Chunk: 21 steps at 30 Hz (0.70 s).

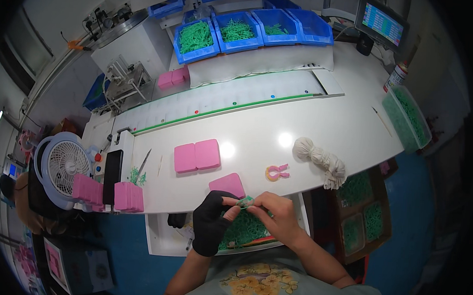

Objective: The person is assembling small green hair rings into pink molds on a workstation.

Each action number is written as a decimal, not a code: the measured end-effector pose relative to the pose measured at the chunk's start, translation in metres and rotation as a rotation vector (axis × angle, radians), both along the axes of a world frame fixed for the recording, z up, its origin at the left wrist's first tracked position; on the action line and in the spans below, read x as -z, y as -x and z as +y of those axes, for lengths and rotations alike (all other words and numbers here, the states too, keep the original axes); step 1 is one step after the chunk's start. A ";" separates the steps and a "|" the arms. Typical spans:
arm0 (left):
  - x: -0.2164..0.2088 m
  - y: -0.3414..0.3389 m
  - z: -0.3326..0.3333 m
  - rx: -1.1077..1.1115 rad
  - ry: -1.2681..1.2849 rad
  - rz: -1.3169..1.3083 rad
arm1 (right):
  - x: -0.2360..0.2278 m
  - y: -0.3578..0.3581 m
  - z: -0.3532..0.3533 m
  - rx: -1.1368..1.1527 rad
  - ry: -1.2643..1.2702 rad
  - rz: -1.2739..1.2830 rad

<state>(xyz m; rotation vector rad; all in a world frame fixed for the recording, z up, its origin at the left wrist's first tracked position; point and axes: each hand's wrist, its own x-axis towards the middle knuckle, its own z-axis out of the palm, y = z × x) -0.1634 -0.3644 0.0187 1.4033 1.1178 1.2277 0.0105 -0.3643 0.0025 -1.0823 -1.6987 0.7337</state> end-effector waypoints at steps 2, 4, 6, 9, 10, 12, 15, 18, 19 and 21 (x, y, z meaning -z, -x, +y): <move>0.002 0.002 -0.001 0.009 0.021 0.002 | 0.003 0.002 0.000 -0.034 0.065 0.061; 0.002 0.002 -0.001 0.021 0.043 0.003 | 0.007 0.004 0.000 -0.065 0.131 0.120; 0.001 0.001 -0.001 0.015 0.026 -0.006 | 0.013 0.006 -0.001 -0.112 0.264 0.241; 0.003 0.000 -0.001 0.003 0.009 -0.002 | 0.019 0.009 -0.001 -0.122 0.272 0.264; 0.003 0.000 -0.001 0.003 0.009 -0.003 | 0.022 0.010 -0.002 -0.123 0.272 0.264; 0.002 -0.001 -0.001 -0.007 -0.006 0.026 | 0.025 0.010 -0.002 -0.140 0.308 0.273; 0.004 0.000 -0.001 -0.017 -0.006 0.038 | 0.023 0.012 -0.002 -0.152 0.326 0.284; 0.006 0.001 -0.001 -0.021 0.002 0.040 | 0.020 0.012 -0.003 -0.160 0.325 0.287; 0.006 0.001 -0.001 -0.021 0.002 0.040 | 0.020 0.012 -0.003 -0.160 0.325 0.287; 0.004 0.001 -0.001 -0.008 0.009 0.066 | 0.019 0.012 -0.002 -0.164 0.319 0.260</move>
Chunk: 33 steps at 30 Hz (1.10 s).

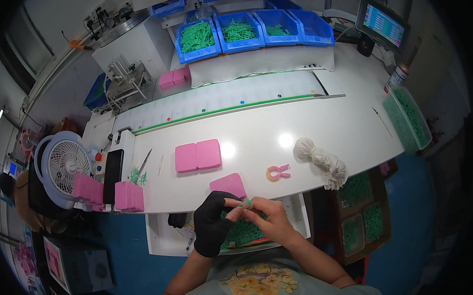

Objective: The person is assembling small green hair rings into pink molds on a workstation.

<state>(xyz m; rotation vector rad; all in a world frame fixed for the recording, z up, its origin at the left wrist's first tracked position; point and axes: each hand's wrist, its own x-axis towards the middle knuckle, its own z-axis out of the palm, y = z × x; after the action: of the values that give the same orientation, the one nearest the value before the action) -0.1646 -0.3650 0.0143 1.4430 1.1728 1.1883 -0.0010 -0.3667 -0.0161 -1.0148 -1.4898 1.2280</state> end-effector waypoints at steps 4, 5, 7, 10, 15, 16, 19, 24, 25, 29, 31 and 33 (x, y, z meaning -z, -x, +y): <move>0.000 0.000 0.000 0.009 -0.008 0.018 | 0.000 0.001 0.000 0.004 -0.012 0.001; -0.001 -0.001 0.001 0.002 -0.027 0.008 | -0.001 0.001 0.000 0.004 -0.018 -0.004; -0.003 -0.003 0.001 -0.003 -0.045 -0.002 | -0.001 0.001 0.001 0.006 -0.023 -0.010; -0.005 -0.004 0.001 -0.002 -0.037 -0.005 | -0.003 0.001 0.001 0.017 -0.079 -0.084; -0.007 -0.003 0.000 0.004 -0.025 -0.015 | -0.010 0.001 0.001 0.030 -0.259 -0.197; -0.006 -0.002 0.000 0.005 -0.025 -0.015 | -0.011 0.000 0.001 0.032 -0.259 -0.197; -0.004 0.000 0.000 0.028 0.006 -0.009 | -0.014 -0.001 0.002 0.028 -0.285 -0.235; -0.004 -0.001 0.000 0.015 0.010 -0.018 | -0.013 -0.002 0.001 0.030 -0.259 -0.235; -0.002 0.000 0.000 0.016 0.010 -0.018 | -0.013 -0.002 0.001 0.031 -0.258 -0.235; -0.001 0.002 0.001 0.025 0.010 -0.091 | -0.016 -0.001 -0.001 0.091 -0.225 -0.199; -0.004 -0.001 0.001 0.015 0.021 -0.174 | -0.019 -0.002 -0.002 0.128 -0.218 -0.198; -0.007 -0.006 0.001 -0.020 0.024 -0.269 | -0.021 -0.003 -0.002 0.198 -0.249 -0.203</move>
<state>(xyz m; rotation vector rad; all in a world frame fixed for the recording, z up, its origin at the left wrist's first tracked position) -0.1584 -0.3642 0.0215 1.2125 1.0130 1.3312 0.0016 -0.3690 0.0045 -1.1111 -1.6075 0.7966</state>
